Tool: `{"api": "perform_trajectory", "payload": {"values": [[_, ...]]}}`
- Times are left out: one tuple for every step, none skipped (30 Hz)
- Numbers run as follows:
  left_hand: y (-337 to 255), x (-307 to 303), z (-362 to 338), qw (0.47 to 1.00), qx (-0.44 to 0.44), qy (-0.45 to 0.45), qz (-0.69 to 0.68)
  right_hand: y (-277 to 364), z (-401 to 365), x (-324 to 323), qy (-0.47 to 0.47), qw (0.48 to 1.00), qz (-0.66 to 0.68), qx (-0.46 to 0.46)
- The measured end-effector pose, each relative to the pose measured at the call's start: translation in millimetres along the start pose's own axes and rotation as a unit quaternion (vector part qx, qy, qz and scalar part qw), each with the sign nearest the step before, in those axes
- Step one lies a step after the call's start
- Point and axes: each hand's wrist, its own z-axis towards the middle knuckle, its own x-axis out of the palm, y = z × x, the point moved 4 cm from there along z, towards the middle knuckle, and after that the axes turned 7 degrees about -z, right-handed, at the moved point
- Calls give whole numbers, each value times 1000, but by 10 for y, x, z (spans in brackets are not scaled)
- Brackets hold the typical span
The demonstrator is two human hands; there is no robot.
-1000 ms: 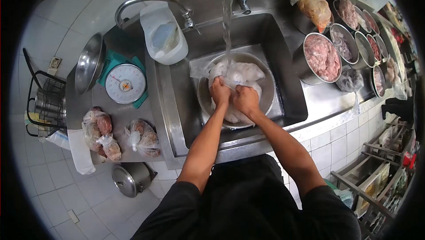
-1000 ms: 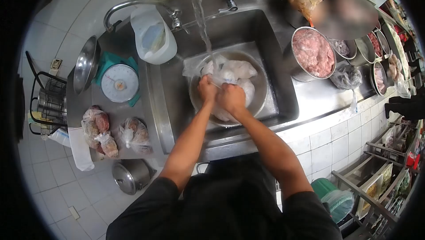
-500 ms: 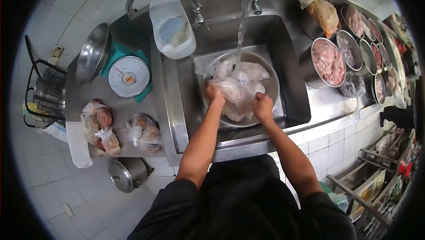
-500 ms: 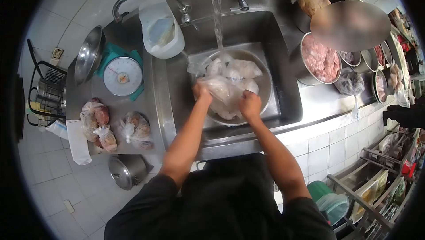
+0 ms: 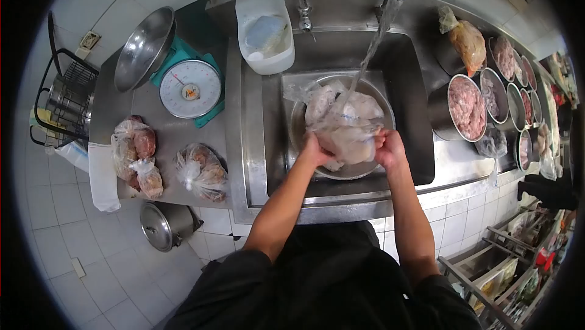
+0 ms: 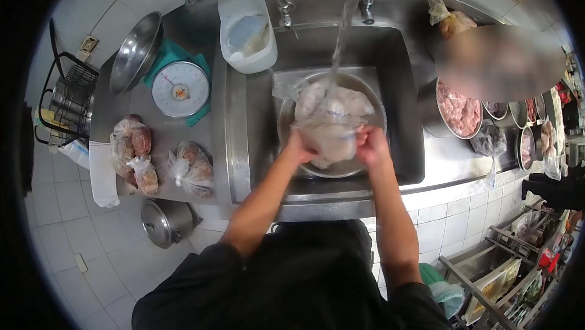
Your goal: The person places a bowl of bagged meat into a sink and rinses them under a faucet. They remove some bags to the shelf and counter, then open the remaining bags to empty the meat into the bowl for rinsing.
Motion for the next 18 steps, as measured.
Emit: {"api": "perform_trajectory", "payload": {"values": [[106,71,-100,999,0,-41,-1,36,144,-173,-61,997,-18,-51],[166,119,-174,997,-1,-80,1,110,255,-283,-120,987,-37,-105],[202,145,-223,997,1,-79,24,169,254,-306,-179,969,-53,-159],[235,186,-259,996,2,-75,48,195,231,-329,-230,939,-102,-236],[253,204,-271,995,3,-74,72,185,288,-394,-239,932,-101,-252],[263,87,-175,994,-21,-84,67,148,380,-496,-248,926,-98,-267],[244,-36,-49,993,-44,-93,61,134,454,-596,-257,919,-96,-283],[234,-133,34,991,-67,-104,55,40,416,-449,-228,926,-26,-299],[205,-130,-12,987,-65,-122,77,22,520,-685,-255,923,-35,-285],[152,-113,-51,983,-63,-138,99,-2,669,-890,-280,919,-44,-273],[95,-108,-93,979,-59,-154,121,-7,765,-1057,-305,915,-53,-259],[41,-182,-69,982,-46,-128,132,-114,431,-476,-374,886,-50,-268],[21,-195,-104,980,-31,-155,120,-129,395,-512,-392,876,-86,-267],[19,-176,-144,978,-17,-179,107,-130,374,-580,-409,864,-123,-266],[21,-188,-138,975,-2,-204,92,-133,363,-647,-426,850,-162,-263],[18,-208,-96,974,23,-212,73,-177,365,-709,-433,839,-188,-269],[28,-317,18,972,47,-222,54,-258,359,-770,-443,827,-213,-274],[18,-391,131,970,72,-228,35,-271,394,-849,-449,814,-240,-281]]}}
